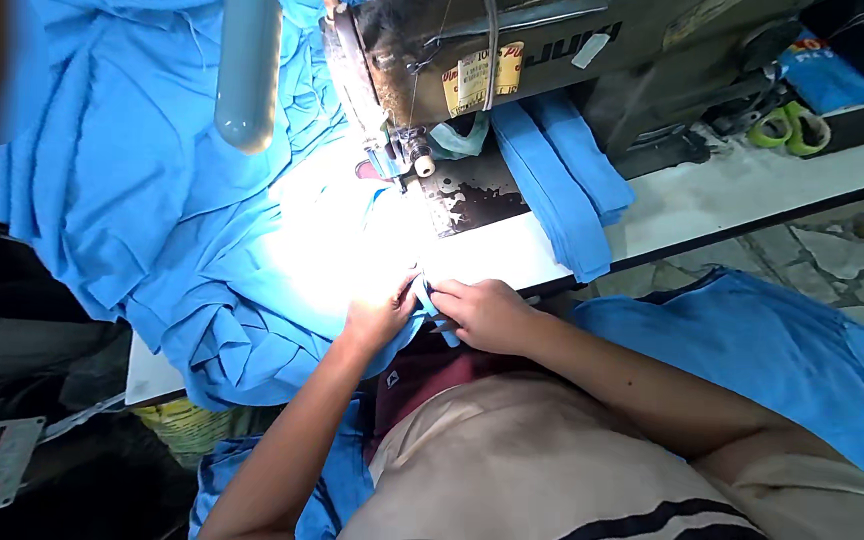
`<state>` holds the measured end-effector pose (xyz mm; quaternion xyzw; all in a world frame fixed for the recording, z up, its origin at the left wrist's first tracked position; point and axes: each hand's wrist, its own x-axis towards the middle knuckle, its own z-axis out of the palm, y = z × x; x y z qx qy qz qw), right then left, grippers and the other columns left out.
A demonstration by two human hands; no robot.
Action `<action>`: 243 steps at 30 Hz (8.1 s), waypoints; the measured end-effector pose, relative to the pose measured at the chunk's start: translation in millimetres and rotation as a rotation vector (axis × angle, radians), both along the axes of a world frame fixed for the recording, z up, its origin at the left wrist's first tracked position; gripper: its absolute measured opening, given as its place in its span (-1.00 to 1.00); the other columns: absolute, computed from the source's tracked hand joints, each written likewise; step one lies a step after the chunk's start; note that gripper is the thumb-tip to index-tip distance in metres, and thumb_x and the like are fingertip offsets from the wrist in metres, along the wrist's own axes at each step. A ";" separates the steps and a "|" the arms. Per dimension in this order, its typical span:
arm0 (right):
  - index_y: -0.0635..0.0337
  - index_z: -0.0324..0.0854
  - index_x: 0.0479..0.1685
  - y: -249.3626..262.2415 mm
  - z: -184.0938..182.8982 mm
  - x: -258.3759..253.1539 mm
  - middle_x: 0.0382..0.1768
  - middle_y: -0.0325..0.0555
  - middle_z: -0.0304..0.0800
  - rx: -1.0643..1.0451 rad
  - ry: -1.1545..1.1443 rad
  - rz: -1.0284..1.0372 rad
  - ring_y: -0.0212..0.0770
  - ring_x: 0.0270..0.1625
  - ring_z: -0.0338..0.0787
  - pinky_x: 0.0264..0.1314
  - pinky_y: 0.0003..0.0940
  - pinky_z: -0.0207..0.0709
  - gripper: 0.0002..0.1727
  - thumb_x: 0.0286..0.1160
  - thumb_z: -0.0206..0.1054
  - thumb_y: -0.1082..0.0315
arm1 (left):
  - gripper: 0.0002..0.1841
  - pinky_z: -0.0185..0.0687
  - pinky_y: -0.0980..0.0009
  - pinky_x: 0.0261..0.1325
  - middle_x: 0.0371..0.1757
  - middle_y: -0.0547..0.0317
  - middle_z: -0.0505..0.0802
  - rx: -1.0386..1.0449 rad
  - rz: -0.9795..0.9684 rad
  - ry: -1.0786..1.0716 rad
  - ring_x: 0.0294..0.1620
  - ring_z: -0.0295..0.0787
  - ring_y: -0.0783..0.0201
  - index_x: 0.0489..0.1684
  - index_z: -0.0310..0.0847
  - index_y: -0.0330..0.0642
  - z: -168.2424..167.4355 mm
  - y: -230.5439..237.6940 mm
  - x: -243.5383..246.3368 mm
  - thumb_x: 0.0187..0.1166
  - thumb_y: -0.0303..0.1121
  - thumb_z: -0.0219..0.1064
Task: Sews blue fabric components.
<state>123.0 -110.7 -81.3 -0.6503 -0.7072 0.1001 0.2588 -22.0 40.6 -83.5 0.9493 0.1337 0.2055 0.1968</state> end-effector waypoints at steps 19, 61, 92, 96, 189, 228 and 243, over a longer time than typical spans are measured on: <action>0.30 0.79 -0.01 -14.2 -11.6 -16.4 0.27 0.24 0.77 0.017 -0.037 -0.081 0.09 -0.43 0.84 -0.50 -0.02 0.66 -0.68 0.18 0.52 0.48 | -0.76 0.73 0.03 0.25 0.27 -0.14 0.86 -0.069 -0.056 0.015 0.25 0.86 -0.04 0.00 0.88 -0.30 -3.1 -8.6 -1.8 0.55 -0.50 0.30; 0.19 0.76 0.21 23.9 25.5 12.0 0.36 0.15 0.74 -0.323 -0.063 0.012 0.19 -0.01 0.87 -0.14 0.17 0.67 -0.68 0.52 0.30 0.43 | -0.55 0.51 -0.19 0.39 0.50 -0.26 0.66 -0.165 -0.099 0.212 0.45 0.64 -0.22 0.41 0.69 -0.21 1.3 34.4 23.4 0.56 -0.25 0.30; 0.17 0.75 0.15 76.0 25.4 31.9 0.12 0.16 0.81 -0.332 0.002 -0.326 0.20 0.08 0.84 0.07 0.27 0.64 -0.71 0.55 0.40 0.26 | -0.55 0.41 -0.23 0.40 0.47 -0.02 0.73 0.133 0.031 0.286 0.45 0.64 -0.13 0.46 0.68 0.06 17.0 79.2 60.6 0.68 -0.05 0.17; 0.27 0.65 0.30 70.4 31.5 61.3 0.53 0.27 0.52 -0.347 -0.016 -0.498 0.31 0.15 0.81 0.10 0.30 0.65 -0.65 0.59 0.32 0.37 | -0.57 0.44 -0.16 0.51 0.55 -0.13 0.66 -0.019 -0.102 0.184 0.52 0.61 -0.13 0.37 0.74 -0.08 7.7 72.0 40.2 0.71 -0.16 0.10; 0.20 0.80 0.03 6.9 5.4 -1.1 -0.01 0.14 0.75 -0.117 -0.026 0.008 0.03 -0.39 0.78 -0.46 -0.08 0.60 -0.75 0.40 0.41 0.43 | -0.78 0.49 -0.19 0.14 -0.04 -0.23 0.76 -0.013 -0.014 0.306 0.08 0.71 -0.20 -0.33 0.76 -0.37 32.9 33.0 48.4 0.56 -0.37 0.31; 0.28 0.81 0.06 26.8 37.1 23.9 0.04 0.10 0.87 0.010 0.294 -0.043 0.03 0.11 0.85 0.15 0.04 0.70 -0.66 0.27 0.41 0.65 | -0.84 0.67 -0.14 0.05 0.00 -0.16 0.86 0.006 -0.171 0.172 0.00 0.84 -0.11 -0.26 0.80 -0.40 17.4 29.9 32.7 0.44 -0.44 0.40; 0.28 0.74 0.14 42.6 42.4 13.0 -0.10 0.19 0.83 -0.378 0.059 -0.060 0.19 0.03 0.83 0.05 0.22 0.62 -0.76 0.61 0.25 0.51 | -0.71 0.54 0.14 0.07 -0.28 -0.07 0.76 -0.540 0.076 0.290 -0.20 0.64 0.18 -0.22 0.70 -0.47 41.1 49.3 44.7 0.77 -0.37 0.20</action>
